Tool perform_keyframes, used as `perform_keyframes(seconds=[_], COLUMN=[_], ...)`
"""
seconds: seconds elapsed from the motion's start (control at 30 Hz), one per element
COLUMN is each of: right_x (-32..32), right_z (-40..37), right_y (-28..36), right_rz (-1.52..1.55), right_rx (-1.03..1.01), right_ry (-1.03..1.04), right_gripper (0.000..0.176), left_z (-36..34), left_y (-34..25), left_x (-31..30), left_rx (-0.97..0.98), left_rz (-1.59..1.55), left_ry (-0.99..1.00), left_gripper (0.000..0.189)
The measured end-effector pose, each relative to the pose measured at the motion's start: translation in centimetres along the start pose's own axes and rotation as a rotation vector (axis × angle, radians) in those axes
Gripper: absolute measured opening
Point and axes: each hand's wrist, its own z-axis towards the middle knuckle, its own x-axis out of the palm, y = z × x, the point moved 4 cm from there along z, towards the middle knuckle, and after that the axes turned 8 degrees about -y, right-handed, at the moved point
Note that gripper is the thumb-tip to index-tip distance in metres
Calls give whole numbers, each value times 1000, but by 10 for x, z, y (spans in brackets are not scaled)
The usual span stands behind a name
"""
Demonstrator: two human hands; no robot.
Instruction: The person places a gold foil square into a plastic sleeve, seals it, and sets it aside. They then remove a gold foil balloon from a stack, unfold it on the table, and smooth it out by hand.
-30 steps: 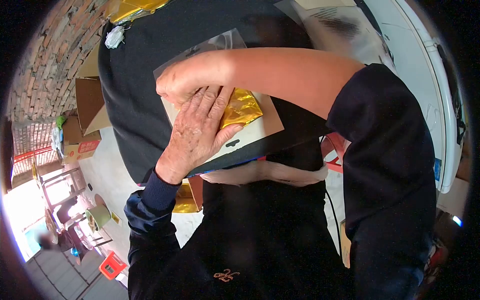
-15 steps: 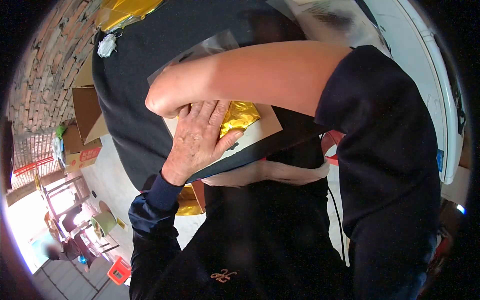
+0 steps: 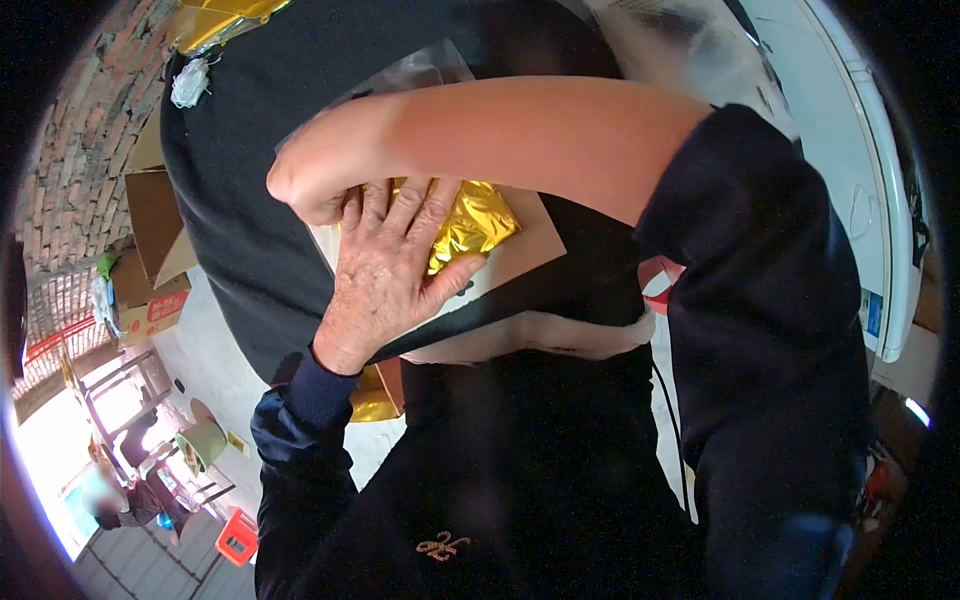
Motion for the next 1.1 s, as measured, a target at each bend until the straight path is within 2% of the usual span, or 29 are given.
perform_keyframes(seconds=[0.1,0.2,0.27,0.3,0.43,0.53,0.67,0.83,0.97,1.1], right_x=[20,6,-3,-8,-1,16,33,38,43,43], right_z=[-3,-49,-95,-114,-163,-183,-185,-183,-185,-186], right_y=[-2,10,17,23,80,115,143,151,151,149], right_rz=[250,145,188,159,44,14,-97,-180,-226,-209], right_rx=[472,610,461,520,748,790,800,776,738,719], right_ry=[-170,-701,-1007,-1003,-977,-902,-811,-782,-755,-782], right_gripper=[13,12,8,9,8,20,38,37,35,31], left_z=[0,1,4,4,4,3,1,3,3,3], left_y=[0,1,-1,-1,0,1,5,1,3,5], left_x=[-1,-4,-6,-8,-3,-1,4,-2,0,-1], left_rx=[-16,10,92,133,107,110,103,147,105,88], left_rz=[-74,-41,-3,20,26,39,151,92,167,151], left_ry=[-7,18,-154,-240,-201,-210,-135,-206,-98,-71], left_gripper=[78,76,71,69,70,70,77,71,80,78])
